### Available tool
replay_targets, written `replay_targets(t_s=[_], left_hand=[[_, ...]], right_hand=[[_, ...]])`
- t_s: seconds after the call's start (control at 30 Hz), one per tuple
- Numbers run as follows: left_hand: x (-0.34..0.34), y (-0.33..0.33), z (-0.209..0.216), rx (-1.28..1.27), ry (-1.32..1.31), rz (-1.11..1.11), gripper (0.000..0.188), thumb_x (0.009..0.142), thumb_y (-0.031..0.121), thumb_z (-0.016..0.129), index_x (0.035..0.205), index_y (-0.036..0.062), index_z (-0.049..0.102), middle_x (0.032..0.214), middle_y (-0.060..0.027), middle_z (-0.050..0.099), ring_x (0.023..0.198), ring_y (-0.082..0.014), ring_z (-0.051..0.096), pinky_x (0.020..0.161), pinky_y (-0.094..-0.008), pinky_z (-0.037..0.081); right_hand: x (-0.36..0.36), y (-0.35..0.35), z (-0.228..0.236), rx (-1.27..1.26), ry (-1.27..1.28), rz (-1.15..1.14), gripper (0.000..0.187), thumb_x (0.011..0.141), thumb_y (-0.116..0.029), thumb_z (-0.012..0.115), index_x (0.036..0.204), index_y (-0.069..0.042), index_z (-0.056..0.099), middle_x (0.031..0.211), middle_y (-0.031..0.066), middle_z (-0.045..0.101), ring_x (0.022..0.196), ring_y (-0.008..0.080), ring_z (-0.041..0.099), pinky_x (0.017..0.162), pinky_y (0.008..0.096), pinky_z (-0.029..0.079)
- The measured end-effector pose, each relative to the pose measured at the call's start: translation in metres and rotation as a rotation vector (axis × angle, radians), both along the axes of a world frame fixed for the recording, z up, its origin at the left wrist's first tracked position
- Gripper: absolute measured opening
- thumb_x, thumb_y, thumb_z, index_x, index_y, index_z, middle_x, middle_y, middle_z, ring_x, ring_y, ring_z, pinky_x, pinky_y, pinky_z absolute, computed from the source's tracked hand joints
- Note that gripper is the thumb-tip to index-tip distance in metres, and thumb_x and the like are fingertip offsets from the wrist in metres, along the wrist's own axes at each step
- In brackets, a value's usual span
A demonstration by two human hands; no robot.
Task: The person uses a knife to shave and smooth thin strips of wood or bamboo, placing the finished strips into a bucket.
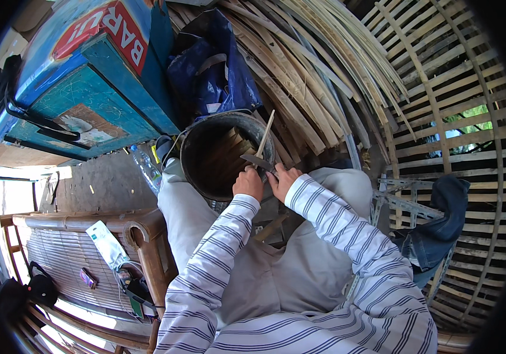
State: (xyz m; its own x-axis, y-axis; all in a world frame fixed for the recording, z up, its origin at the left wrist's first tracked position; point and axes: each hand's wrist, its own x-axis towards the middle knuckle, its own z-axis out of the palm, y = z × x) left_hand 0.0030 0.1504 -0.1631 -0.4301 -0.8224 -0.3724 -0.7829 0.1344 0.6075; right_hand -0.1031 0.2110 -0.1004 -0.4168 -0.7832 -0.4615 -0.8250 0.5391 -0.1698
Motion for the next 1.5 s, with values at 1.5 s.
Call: replay_targets(t_s=[1.5], left_hand=[[0.02,-0.059,-0.026,1.39,0.726,0.385,0.027,0.099,0.021,0.043,0.11,-0.0033,0.05,0.09,-0.0132,0.062,0.077,-0.0244,0.065,0.07,-0.0358,0.056]], right_hand=[[-0.026,-0.021,0.002,-0.218,-0.05,-0.146,0.047,0.088,-0.046,0.057,0.103,-0.002,0.062,0.088,0.0263,0.064,0.085,0.0427,0.06,0.077,0.0478,0.049]])
